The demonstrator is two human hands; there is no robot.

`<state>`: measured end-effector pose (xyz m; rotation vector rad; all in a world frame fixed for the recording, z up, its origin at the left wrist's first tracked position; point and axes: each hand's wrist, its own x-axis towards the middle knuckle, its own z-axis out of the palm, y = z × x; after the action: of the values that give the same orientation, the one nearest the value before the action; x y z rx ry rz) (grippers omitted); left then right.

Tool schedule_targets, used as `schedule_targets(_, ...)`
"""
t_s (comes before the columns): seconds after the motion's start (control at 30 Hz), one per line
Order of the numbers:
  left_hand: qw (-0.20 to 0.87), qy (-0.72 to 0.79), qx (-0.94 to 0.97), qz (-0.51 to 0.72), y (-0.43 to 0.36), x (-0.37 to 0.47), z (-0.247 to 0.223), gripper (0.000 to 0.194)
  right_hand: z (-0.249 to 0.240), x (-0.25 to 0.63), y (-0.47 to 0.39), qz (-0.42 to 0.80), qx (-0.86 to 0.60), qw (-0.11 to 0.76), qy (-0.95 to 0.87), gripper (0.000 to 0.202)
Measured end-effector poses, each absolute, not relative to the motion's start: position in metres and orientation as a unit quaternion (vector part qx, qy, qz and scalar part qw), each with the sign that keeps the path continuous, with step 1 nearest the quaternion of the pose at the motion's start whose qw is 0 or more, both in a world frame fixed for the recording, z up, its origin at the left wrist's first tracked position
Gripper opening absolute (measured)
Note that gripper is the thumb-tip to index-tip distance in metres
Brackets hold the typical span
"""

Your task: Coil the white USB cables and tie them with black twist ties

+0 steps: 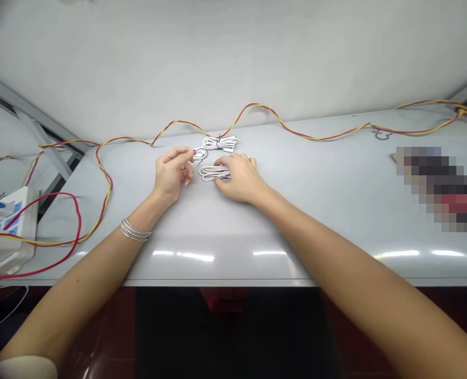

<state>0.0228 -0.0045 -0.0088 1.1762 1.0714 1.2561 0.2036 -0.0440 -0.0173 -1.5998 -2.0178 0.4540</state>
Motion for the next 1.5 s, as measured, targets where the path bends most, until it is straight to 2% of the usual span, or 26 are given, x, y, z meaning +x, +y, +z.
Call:
schedule_targets(0.27,0.541,0.435,0.509,0.509,-0.005,0.022,-0.011,0.017,-0.019,0.202,-0.045,0.218,-0.551,0.336,-0.732,0.035)
schedule_targets(0.43,0.538,0.431,0.529,0.496,-0.005,0.022,-0.013,0.014,-0.023,0.2,-0.043,0.281,-0.507,0.436,-0.688,0.032)
schedule_targets(0.63,0.524,0.421,0.567,0.476,-0.004,0.022,-0.018,0.022,-0.024,0.199,-0.038,0.27,-0.485,0.513,-0.655,0.022)
schedule_targets(0.77,0.51,0.41,0.605,0.453,-0.005,0.022,-0.019,0.025,-0.022,0.2,-0.037,0.295,-0.483,0.53,-0.632,0.02)
schedule_targets(1.03,0.451,0.393,0.68,0.424,-0.011,0.024,-0.018,0.02,-0.02,0.198,-0.039,0.365,-0.464,0.553,-0.588,0.019)
schedule_targets(1.5,0.453,0.399,0.671,0.43,-0.01,0.024,-0.019,0.019,-0.02,0.198,-0.04,0.326,-0.47,0.542,-0.616,0.017)
